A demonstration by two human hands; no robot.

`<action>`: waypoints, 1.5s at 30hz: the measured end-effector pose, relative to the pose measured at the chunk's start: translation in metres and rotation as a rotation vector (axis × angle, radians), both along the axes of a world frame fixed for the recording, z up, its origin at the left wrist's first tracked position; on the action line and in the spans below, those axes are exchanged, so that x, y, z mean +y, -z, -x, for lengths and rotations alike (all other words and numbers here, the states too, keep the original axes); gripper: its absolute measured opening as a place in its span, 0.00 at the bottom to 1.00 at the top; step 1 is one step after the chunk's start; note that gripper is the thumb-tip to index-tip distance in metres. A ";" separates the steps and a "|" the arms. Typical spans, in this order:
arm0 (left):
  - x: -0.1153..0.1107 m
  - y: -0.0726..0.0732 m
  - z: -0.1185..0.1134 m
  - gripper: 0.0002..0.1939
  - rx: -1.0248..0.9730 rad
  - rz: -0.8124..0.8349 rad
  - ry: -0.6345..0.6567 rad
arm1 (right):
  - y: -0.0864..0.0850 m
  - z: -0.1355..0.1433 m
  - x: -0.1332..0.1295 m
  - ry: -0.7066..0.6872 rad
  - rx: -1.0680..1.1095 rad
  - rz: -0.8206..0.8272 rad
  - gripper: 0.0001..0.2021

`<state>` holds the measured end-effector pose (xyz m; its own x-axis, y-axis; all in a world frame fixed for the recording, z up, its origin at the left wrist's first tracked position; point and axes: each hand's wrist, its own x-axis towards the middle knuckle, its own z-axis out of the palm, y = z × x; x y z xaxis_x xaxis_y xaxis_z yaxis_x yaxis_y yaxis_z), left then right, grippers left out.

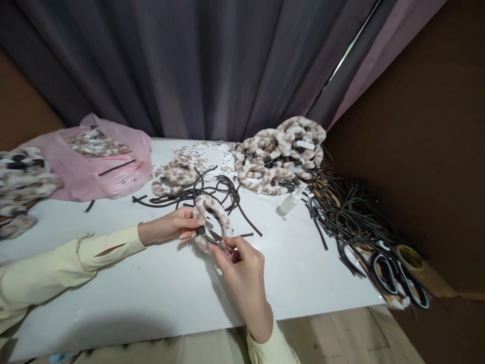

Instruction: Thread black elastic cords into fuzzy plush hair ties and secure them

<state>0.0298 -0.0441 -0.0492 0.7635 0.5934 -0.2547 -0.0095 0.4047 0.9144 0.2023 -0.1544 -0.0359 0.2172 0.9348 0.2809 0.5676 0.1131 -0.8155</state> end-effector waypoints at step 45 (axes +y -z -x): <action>-0.007 -0.006 -0.003 0.11 -0.037 0.070 -0.108 | 0.012 0.002 -0.002 0.040 0.087 0.043 0.15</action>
<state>0.0330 -0.0506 -0.0435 0.7056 0.6548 -0.2710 -0.0898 0.4619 0.8824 0.2000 -0.1567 -0.0481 0.2769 0.9357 0.2186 0.4975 0.0550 -0.8657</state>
